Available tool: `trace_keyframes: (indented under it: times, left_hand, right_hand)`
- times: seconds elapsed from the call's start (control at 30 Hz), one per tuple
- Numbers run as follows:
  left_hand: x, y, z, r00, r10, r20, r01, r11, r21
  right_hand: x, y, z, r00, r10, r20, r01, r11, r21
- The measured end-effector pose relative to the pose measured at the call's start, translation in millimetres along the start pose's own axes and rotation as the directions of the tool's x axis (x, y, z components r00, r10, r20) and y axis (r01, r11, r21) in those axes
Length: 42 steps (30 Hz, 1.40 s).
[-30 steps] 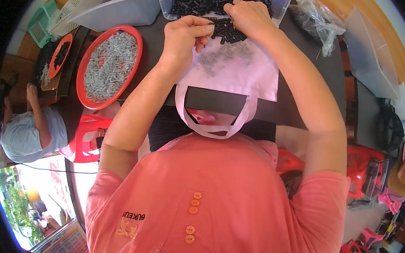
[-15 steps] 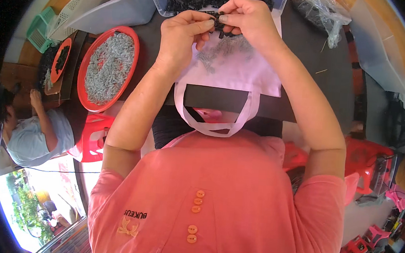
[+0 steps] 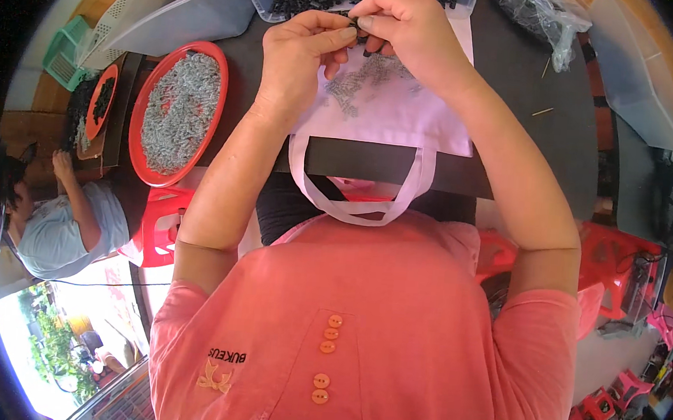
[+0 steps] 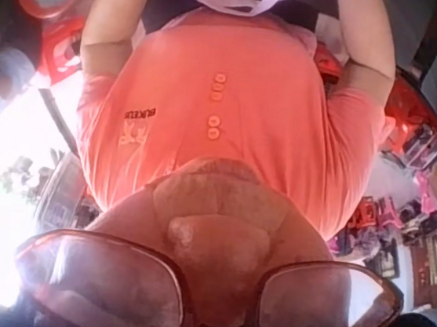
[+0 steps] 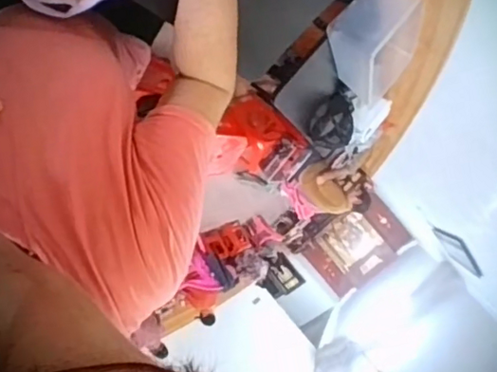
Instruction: The person assembles small components by fitting metal pins into black plastic pieces by hand on a table.
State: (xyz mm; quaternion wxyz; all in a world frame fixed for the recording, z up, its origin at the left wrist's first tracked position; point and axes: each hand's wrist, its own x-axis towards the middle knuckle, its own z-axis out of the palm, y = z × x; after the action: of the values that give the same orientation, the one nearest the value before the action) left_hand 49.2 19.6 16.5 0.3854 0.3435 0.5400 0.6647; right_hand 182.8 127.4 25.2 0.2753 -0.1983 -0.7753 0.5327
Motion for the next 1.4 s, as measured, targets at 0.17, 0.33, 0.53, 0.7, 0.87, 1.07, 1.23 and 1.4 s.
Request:
trace_keyframes:
  times: [0.17,0.33,0.53,0.7,0.87,1.07,1.23,1.4]
  left_hand:
    - [0,-1,1,1.000,0.004,0.006,-0.004,1.000,0.018]
    - [1,-2,1,1.000,0.013,0.013,-0.013,1.000,0.006]
    - [0,-1,2,1.000,0.029,0.010,-0.029,0.999,0.034]
    - [0,-3,1,0.999,0.031,0.010,-0.031,0.998,0.052]
    - [0,-2,2,0.999,0.034,0.008,-0.034,0.996,0.081]
    - [-1,-4,1,0.999,0.045,0.017,-0.046,0.997,0.069]
    - [0,-3,3,0.999,0.048,0.017,-0.050,0.993,0.105]
    - [0,-7,2,0.992,0.121,0.048,-0.128,0.973,0.193]
  right_hand:
    - [-1,-2,3,0.997,0.078,-0.010,-0.075,0.985,0.158]
    - [1,0,-4,0.997,0.074,-0.025,-0.069,0.984,0.161]
    - [1,2,-7,1.000,0.016,-0.015,-0.016,0.999,0.042]
    - [-1,-2,-3,0.998,-0.038,0.054,0.039,0.999,-0.025]
    - [0,-4,-4,0.998,0.057,0.026,-0.059,0.996,0.074]
    - [1,-1,-9,0.999,-0.020,0.038,0.019,0.999,0.032]
    - [-2,-10,-5,0.989,-0.128,0.068,0.133,0.989,-0.061]
    - [-4,-18,-1,0.910,-0.406,0.087,0.405,0.820,-0.405]
